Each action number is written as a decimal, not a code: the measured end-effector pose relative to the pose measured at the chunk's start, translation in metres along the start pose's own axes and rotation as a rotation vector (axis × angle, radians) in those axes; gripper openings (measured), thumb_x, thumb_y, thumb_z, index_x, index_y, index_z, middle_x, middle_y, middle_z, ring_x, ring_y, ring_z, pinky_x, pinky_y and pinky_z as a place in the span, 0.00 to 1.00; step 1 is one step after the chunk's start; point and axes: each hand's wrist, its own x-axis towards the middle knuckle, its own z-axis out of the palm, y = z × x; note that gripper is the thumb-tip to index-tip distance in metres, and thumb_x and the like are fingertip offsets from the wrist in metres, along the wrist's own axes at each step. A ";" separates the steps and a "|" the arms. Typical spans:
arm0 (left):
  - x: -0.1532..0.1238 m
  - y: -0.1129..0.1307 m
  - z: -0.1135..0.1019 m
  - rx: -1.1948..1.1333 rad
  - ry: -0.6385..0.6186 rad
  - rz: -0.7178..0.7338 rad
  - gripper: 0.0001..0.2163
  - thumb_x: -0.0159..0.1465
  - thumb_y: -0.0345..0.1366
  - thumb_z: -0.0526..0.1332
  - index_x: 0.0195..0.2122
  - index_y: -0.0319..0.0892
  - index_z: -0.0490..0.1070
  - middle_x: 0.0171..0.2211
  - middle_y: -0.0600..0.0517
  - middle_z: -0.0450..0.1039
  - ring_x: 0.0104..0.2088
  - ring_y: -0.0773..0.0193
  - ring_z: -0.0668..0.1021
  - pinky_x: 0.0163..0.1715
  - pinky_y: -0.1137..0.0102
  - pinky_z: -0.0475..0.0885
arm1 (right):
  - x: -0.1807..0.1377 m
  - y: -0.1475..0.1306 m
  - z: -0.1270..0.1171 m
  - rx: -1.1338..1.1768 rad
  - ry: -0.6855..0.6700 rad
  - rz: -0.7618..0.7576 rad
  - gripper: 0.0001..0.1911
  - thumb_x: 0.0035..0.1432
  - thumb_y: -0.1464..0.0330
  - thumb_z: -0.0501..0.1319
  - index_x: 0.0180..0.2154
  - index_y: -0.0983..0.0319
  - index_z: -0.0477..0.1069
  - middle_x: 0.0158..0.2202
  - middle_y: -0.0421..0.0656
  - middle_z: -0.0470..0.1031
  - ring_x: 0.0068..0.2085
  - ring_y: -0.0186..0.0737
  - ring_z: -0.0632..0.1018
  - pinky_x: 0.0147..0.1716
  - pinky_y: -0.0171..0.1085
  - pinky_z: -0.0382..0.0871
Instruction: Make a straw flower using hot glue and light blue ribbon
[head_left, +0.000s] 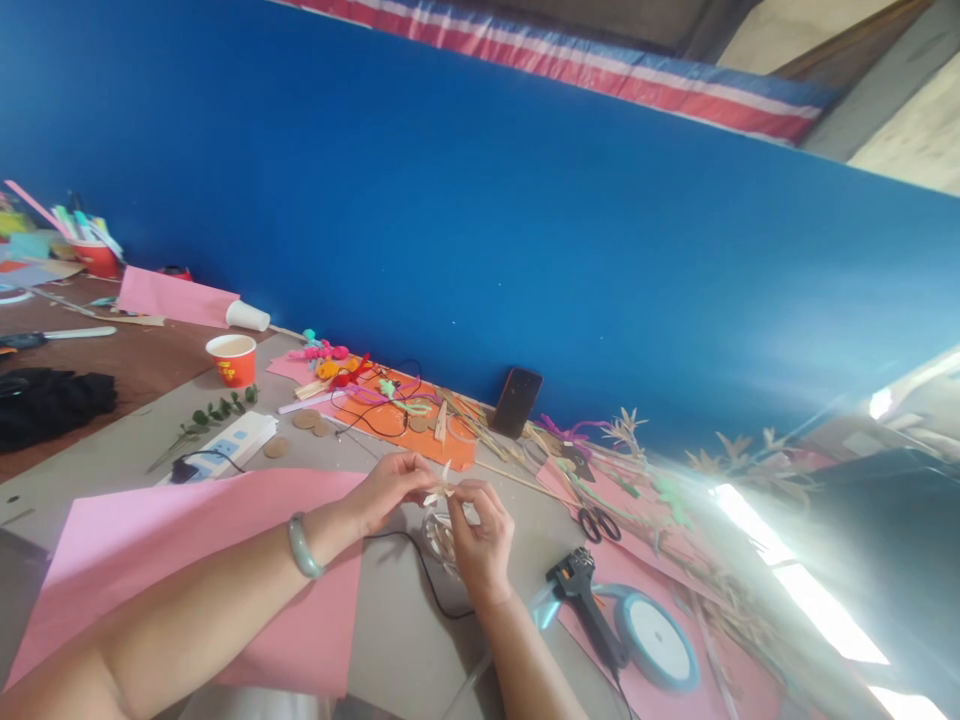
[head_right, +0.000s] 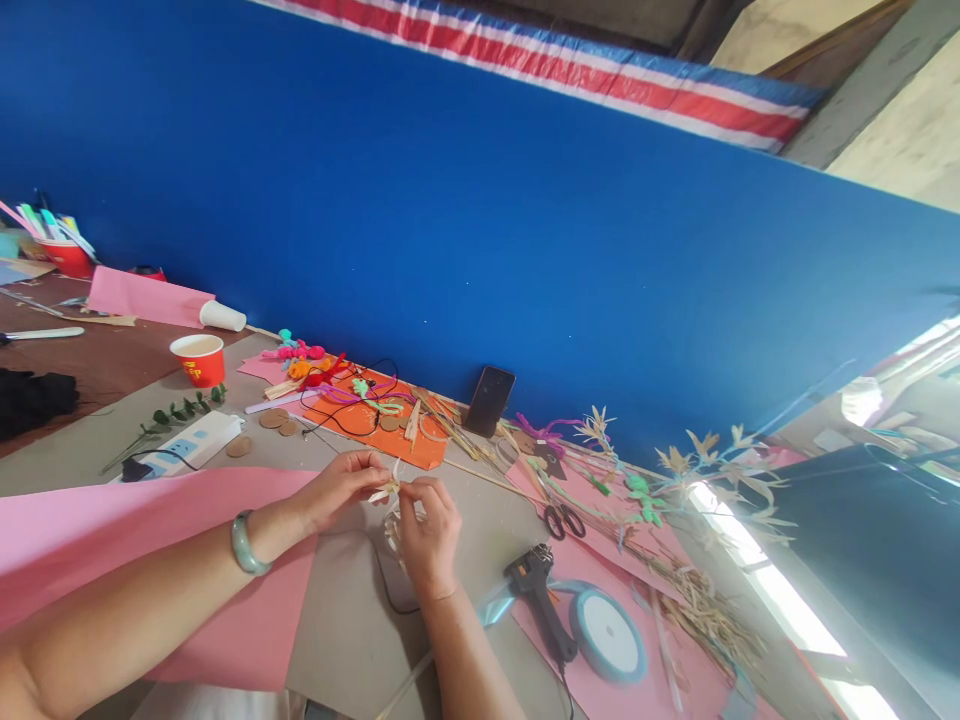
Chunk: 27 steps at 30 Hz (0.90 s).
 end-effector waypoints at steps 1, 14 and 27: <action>0.000 0.001 0.000 0.016 -0.007 0.013 0.10 0.53 0.37 0.67 0.23 0.37 0.68 0.22 0.53 0.72 0.23 0.69 0.72 0.28 0.71 0.66 | 0.000 0.000 0.000 0.001 0.000 0.006 0.06 0.56 0.73 0.60 0.27 0.60 0.71 0.28 0.42 0.74 0.30 0.37 0.76 0.32 0.35 0.69; 0.002 0.000 -0.001 -0.014 0.082 0.018 0.12 0.52 0.40 0.68 0.27 0.37 0.70 0.22 0.53 0.73 0.23 0.69 0.73 0.26 0.73 0.66 | 0.001 0.001 -0.001 0.008 0.022 0.053 0.07 0.56 0.73 0.59 0.26 0.61 0.70 0.29 0.42 0.74 0.31 0.37 0.75 0.33 0.35 0.69; 0.001 -0.006 -0.003 0.290 -0.108 0.187 0.11 0.53 0.39 0.69 0.34 0.37 0.77 0.29 0.50 0.75 0.30 0.65 0.74 0.34 0.70 0.69 | -0.002 0.009 0.000 0.140 -0.039 0.217 0.08 0.55 0.68 0.61 0.24 0.61 0.70 0.26 0.41 0.73 0.30 0.37 0.73 0.32 0.36 0.67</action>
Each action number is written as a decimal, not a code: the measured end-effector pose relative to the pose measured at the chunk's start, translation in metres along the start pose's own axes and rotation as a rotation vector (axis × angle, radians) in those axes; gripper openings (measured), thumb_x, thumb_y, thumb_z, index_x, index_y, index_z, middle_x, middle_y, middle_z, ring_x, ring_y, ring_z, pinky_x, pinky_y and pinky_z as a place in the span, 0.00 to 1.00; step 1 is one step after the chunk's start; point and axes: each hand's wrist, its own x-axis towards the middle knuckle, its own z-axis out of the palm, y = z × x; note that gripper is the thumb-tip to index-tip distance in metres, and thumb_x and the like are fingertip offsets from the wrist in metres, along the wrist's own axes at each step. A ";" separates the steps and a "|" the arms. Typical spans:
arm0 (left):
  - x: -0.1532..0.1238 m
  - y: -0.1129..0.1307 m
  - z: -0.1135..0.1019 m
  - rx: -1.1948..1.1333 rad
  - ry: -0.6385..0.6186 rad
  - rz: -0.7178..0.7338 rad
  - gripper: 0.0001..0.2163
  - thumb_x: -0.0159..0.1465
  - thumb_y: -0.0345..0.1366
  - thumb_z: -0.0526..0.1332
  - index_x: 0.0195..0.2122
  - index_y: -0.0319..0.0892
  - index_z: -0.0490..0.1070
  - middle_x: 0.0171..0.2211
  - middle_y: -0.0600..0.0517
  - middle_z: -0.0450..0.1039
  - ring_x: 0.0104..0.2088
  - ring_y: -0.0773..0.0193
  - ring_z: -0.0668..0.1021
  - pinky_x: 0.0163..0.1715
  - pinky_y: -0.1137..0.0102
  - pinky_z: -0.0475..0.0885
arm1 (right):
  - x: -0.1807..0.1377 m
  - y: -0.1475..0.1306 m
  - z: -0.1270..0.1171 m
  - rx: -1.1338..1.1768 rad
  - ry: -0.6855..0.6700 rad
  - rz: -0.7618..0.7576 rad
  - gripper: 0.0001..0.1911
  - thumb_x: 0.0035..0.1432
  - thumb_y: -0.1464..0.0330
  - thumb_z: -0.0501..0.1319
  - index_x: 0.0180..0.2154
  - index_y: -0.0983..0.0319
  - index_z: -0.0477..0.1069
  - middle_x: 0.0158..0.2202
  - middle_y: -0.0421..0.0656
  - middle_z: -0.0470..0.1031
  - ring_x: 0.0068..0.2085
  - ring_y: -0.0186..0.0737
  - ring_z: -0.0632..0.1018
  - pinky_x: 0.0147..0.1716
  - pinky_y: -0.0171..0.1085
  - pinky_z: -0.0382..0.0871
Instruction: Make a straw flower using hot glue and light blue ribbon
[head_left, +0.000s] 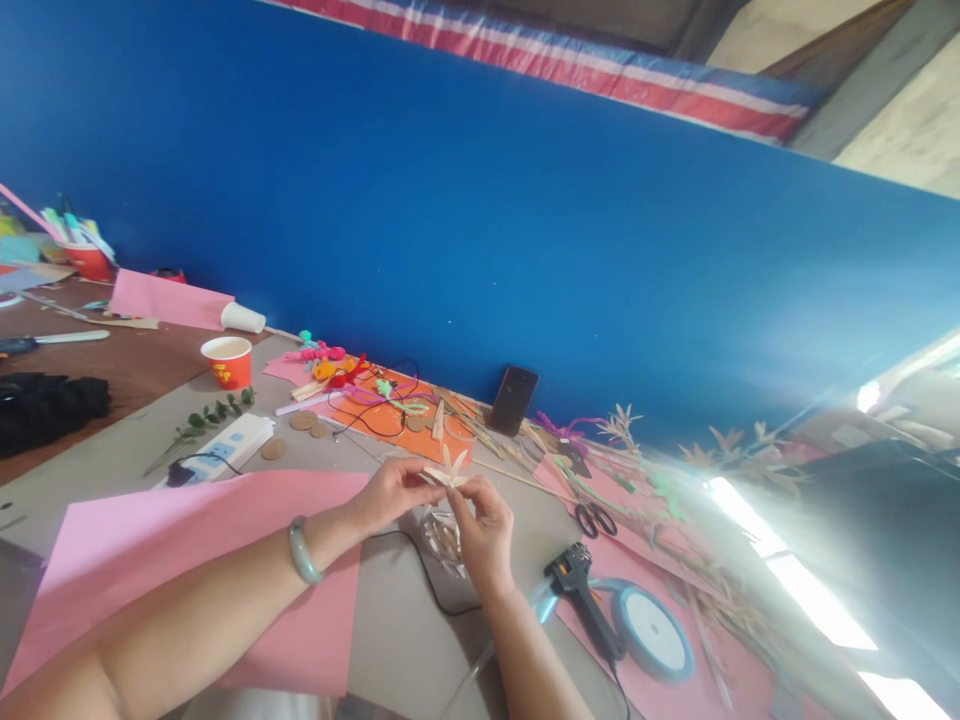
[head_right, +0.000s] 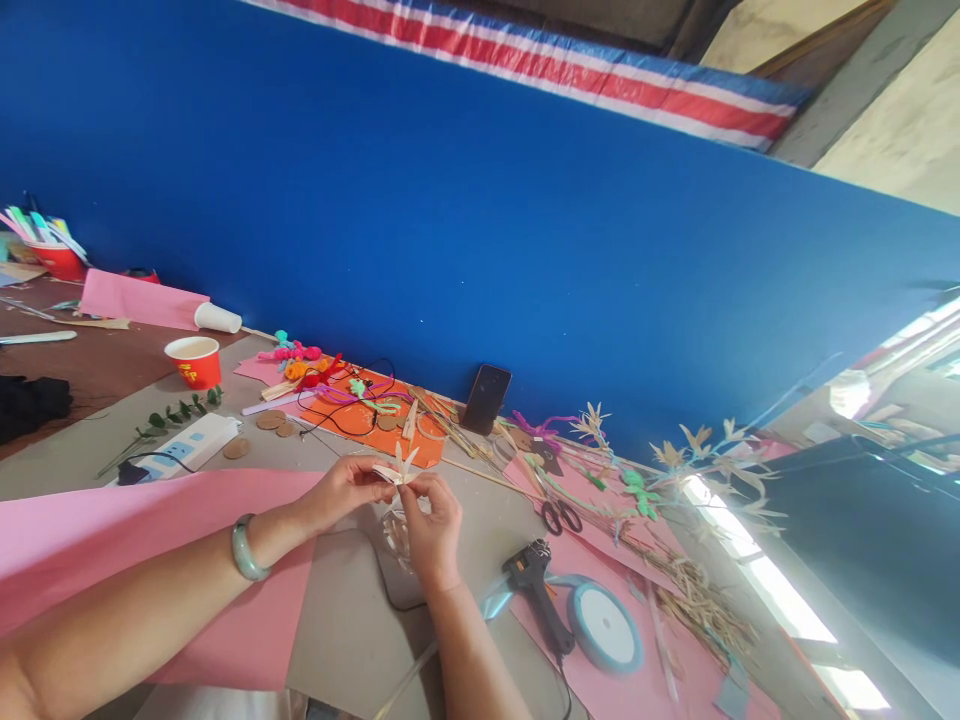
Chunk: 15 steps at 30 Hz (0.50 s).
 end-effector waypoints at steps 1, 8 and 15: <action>0.000 -0.001 0.000 0.019 0.006 0.032 0.11 0.54 0.40 0.69 0.33 0.37 0.77 0.29 0.50 0.75 0.30 0.65 0.74 0.34 0.71 0.69 | 0.000 -0.001 0.000 0.001 -0.006 0.002 0.08 0.55 0.68 0.61 0.24 0.61 0.70 0.26 0.41 0.73 0.29 0.37 0.73 0.31 0.35 0.67; 0.001 -0.006 -0.003 0.192 0.082 0.186 0.10 0.54 0.40 0.69 0.30 0.39 0.79 0.33 0.47 0.75 0.36 0.61 0.75 0.36 0.71 0.70 | 0.001 -0.007 0.000 -0.031 -0.015 -0.024 0.08 0.55 0.68 0.62 0.24 0.61 0.73 0.26 0.42 0.75 0.28 0.38 0.75 0.31 0.36 0.69; -0.001 -0.007 -0.003 0.239 0.084 0.157 0.10 0.55 0.41 0.67 0.31 0.38 0.79 0.30 0.48 0.73 0.33 0.64 0.74 0.34 0.72 0.69 | 0.002 -0.004 0.000 -0.044 -0.045 0.001 0.08 0.55 0.68 0.61 0.24 0.61 0.73 0.25 0.41 0.76 0.27 0.37 0.75 0.29 0.35 0.69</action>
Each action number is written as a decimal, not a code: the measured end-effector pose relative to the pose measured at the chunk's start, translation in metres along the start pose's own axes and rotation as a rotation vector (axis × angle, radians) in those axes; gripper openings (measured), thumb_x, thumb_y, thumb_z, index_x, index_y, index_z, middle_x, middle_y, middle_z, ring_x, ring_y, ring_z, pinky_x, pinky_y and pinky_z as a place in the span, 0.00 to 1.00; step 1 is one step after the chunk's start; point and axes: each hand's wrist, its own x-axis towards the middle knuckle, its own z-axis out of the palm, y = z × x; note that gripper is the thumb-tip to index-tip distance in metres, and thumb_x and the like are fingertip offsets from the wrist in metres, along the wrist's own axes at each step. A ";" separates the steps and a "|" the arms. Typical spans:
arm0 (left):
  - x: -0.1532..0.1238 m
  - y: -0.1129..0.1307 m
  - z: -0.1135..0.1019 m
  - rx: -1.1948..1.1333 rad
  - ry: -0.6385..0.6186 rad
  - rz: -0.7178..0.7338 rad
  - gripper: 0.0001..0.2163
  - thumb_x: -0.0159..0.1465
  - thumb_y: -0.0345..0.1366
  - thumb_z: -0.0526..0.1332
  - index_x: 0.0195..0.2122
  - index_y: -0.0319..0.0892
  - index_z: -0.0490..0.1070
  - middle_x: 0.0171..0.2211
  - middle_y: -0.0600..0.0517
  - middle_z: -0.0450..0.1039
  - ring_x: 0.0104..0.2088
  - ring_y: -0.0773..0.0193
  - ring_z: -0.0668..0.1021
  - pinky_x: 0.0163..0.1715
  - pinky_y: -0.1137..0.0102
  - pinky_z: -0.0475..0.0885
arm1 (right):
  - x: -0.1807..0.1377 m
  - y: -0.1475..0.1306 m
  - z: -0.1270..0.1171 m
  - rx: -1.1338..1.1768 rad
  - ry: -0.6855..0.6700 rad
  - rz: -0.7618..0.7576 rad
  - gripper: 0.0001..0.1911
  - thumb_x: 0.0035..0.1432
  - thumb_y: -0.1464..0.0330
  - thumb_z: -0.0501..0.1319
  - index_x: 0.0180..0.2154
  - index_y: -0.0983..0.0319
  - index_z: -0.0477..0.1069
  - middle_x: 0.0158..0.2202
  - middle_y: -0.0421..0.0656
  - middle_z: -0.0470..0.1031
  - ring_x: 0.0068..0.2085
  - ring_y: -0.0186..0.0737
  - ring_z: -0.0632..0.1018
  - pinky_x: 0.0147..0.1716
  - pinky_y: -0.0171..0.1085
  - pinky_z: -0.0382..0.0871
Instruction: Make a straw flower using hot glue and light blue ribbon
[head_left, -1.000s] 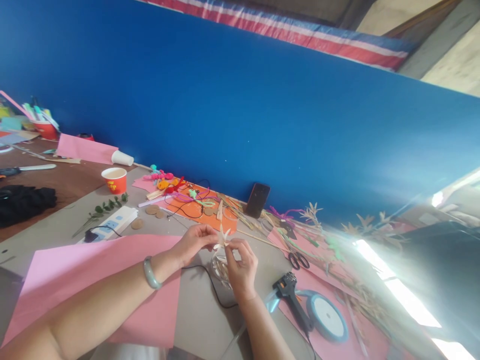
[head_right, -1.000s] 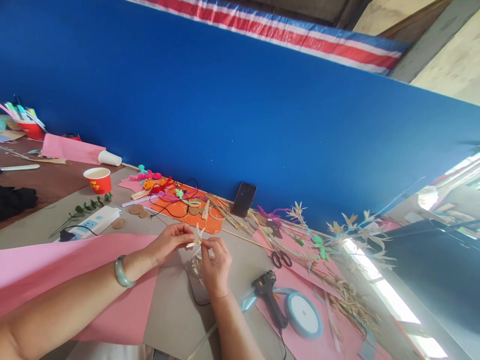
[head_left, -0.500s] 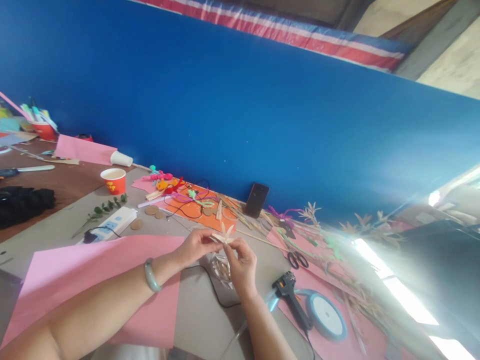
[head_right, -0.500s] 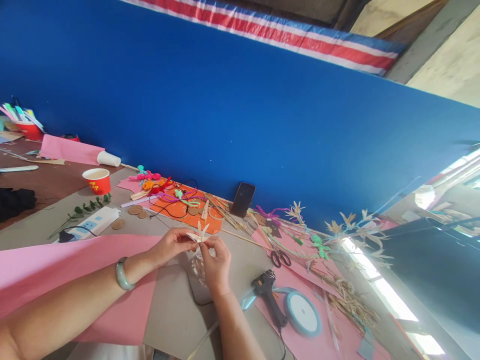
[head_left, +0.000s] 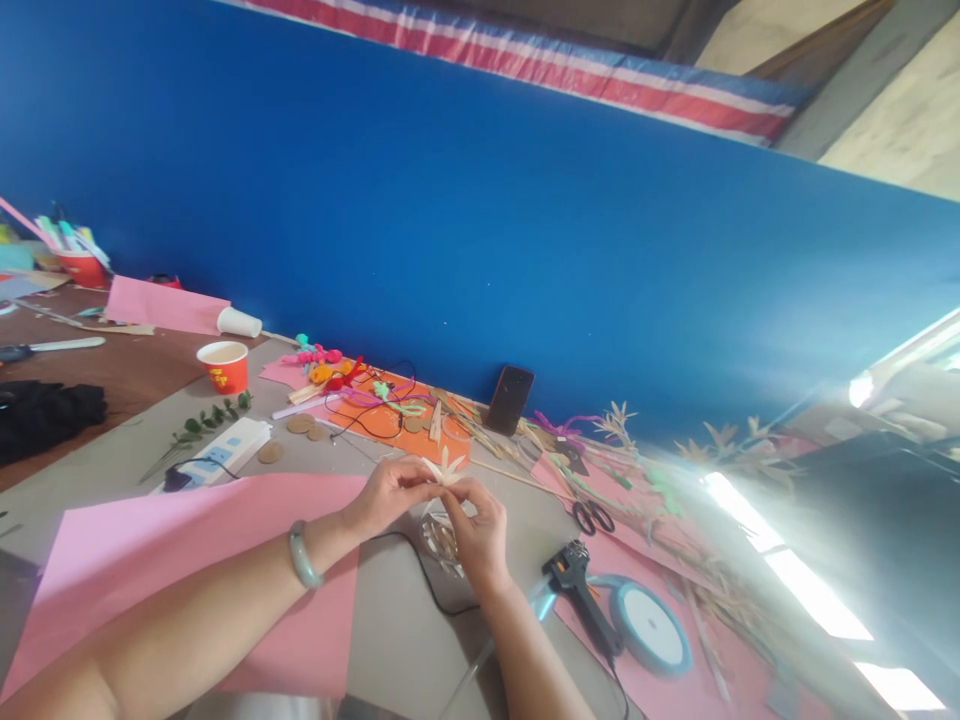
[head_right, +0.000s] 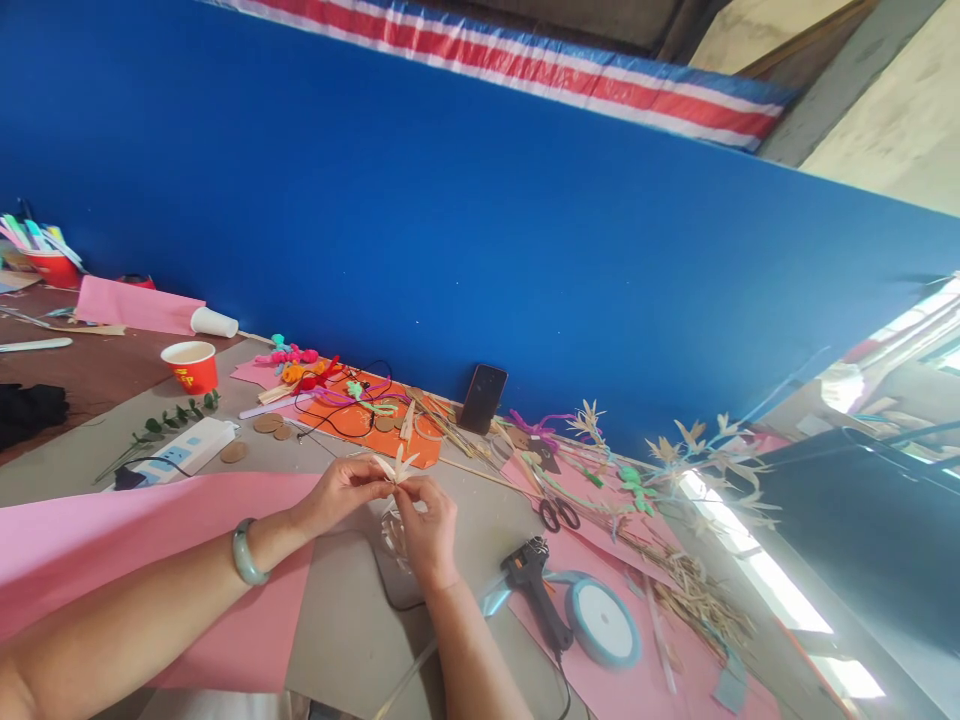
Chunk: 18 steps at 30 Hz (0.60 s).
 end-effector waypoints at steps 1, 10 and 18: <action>0.000 -0.001 0.000 -0.015 -0.003 -0.010 0.10 0.55 0.41 0.68 0.31 0.38 0.79 0.30 0.49 0.72 0.33 0.64 0.74 0.34 0.72 0.69 | 0.000 0.001 0.000 -0.002 -0.012 0.001 0.08 0.55 0.68 0.61 0.24 0.61 0.73 0.24 0.41 0.76 0.26 0.37 0.75 0.30 0.35 0.69; 0.001 0.002 0.001 -0.152 0.020 -0.057 0.10 0.50 0.40 0.71 0.25 0.37 0.76 0.30 0.50 0.72 0.32 0.64 0.73 0.33 0.72 0.69 | 0.000 0.003 0.001 -0.035 -0.016 0.019 0.09 0.54 0.68 0.61 0.23 0.61 0.73 0.22 0.40 0.75 0.25 0.36 0.74 0.28 0.34 0.68; 0.001 0.010 0.003 -0.245 0.005 -0.181 0.11 0.48 0.37 0.71 0.24 0.37 0.73 0.22 0.55 0.67 0.25 0.70 0.68 0.28 0.74 0.65 | 0.000 -0.003 0.001 -0.042 -0.014 -0.032 0.09 0.55 0.68 0.60 0.24 0.61 0.73 0.23 0.41 0.75 0.25 0.36 0.73 0.28 0.35 0.69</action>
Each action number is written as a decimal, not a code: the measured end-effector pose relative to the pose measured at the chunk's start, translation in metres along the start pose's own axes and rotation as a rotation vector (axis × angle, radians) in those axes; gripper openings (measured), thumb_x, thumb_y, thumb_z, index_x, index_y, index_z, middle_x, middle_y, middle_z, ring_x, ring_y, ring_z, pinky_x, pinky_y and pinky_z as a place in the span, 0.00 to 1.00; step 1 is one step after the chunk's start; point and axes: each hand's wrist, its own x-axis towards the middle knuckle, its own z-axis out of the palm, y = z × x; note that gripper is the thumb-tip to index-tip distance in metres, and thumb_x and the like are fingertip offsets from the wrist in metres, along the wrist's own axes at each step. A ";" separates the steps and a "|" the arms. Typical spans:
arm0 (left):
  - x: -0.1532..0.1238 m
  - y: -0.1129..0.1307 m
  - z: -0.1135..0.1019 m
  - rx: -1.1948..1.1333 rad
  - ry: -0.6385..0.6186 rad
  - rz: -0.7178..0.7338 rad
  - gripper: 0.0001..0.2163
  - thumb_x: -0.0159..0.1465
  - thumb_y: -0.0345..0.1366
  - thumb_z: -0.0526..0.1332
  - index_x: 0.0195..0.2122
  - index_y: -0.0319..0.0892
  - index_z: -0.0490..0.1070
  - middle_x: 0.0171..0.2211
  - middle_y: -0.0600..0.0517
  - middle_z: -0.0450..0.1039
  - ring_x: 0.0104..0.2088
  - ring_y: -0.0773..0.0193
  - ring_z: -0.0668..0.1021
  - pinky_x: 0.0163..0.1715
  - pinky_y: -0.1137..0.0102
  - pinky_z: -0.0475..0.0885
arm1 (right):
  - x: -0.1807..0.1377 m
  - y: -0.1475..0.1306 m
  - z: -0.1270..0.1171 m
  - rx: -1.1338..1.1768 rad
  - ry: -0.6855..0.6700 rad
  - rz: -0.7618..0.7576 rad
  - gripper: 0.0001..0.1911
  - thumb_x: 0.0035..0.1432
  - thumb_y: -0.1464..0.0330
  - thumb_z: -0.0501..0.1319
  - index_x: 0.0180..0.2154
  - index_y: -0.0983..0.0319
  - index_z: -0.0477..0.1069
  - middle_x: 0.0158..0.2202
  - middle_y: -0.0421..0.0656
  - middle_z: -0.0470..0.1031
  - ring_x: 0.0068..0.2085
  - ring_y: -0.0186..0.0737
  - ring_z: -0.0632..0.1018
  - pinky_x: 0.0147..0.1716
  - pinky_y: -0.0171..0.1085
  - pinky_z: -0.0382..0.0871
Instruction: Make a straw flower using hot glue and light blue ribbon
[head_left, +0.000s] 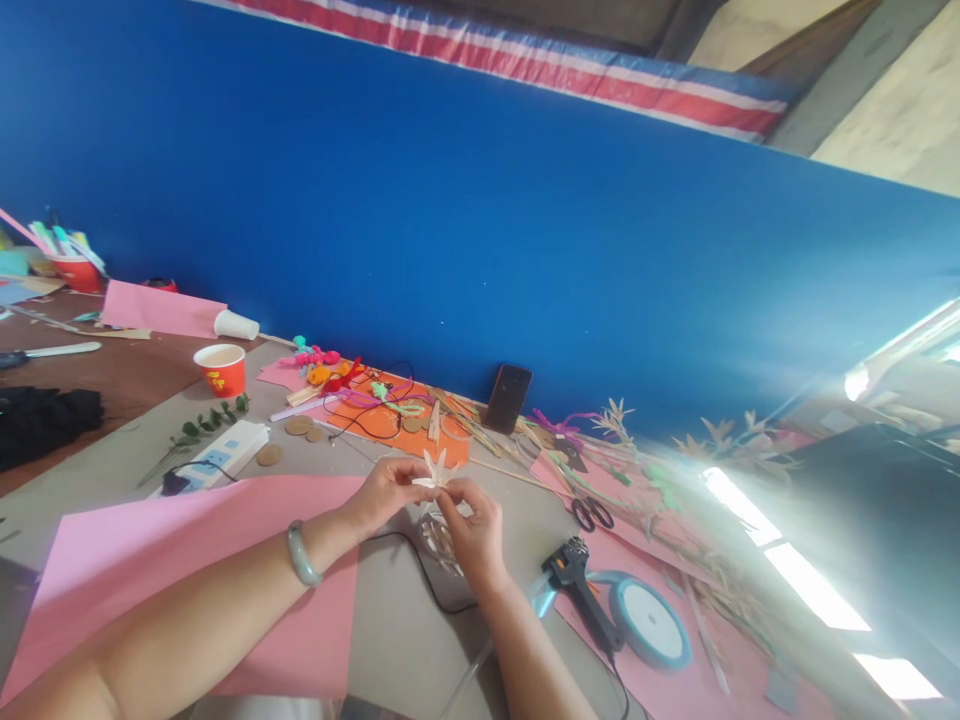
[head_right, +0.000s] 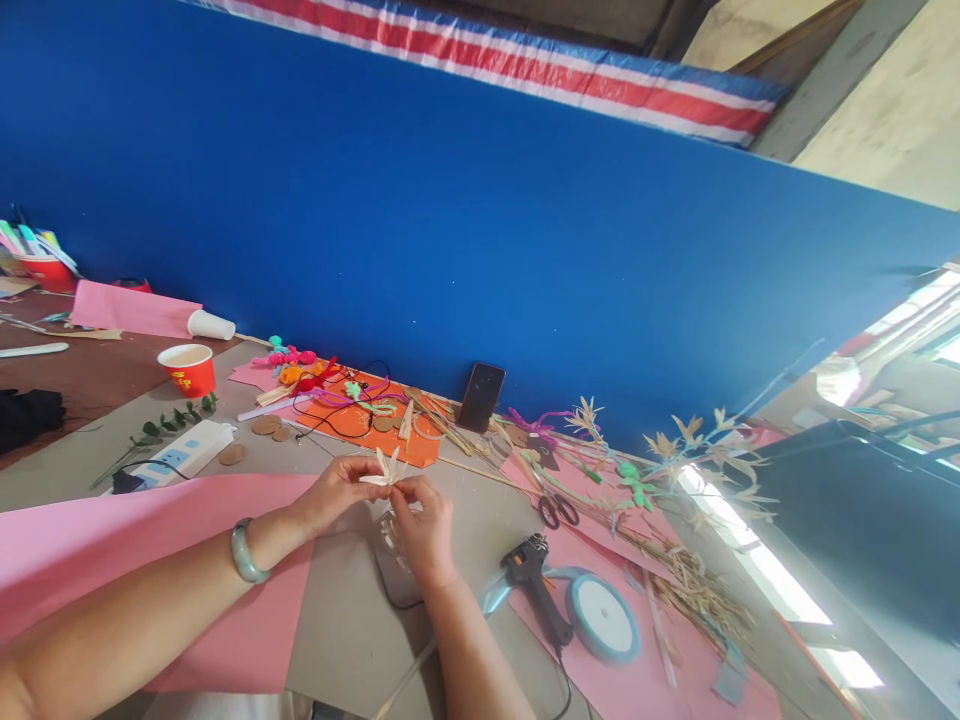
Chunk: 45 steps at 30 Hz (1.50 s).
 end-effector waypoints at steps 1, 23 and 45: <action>0.000 0.001 0.000 0.004 0.000 -0.003 0.11 0.48 0.37 0.71 0.24 0.37 0.73 0.22 0.55 0.67 0.25 0.70 0.68 0.28 0.74 0.64 | 0.000 -0.001 0.000 0.005 -0.009 -0.011 0.09 0.55 0.68 0.60 0.24 0.61 0.73 0.24 0.42 0.75 0.25 0.36 0.73 0.28 0.35 0.69; 0.000 -0.017 -0.008 0.495 0.064 0.289 0.06 0.58 0.36 0.64 0.28 0.38 0.75 0.26 0.52 0.73 0.27 0.68 0.71 0.28 0.74 0.65 | 0.004 -0.004 -0.011 0.174 0.027 0.106 0.09 0.58 0.66 0.57 0.31 0.62 0.73 0.29 0.43 0.75 0.33 0.39 0.75 0.35 0.37 0.68; -0.007 -0.008 -0.005 0.517 0.077 0.431 0.05 0.61 0.34 0.61 0.28 0.40 0.72 0.30 0.49 0.74 0.31 0.65 0.74 0.32 0.72 0.69 | 0.001 0.006 -0.006 0.200 0.045 0.156 0.14 0.57 0.60 0.60 0.24 0.62 0.68 0.22 0.38 0.68 0.26 0.35 0.68 0.30 0.34 0.64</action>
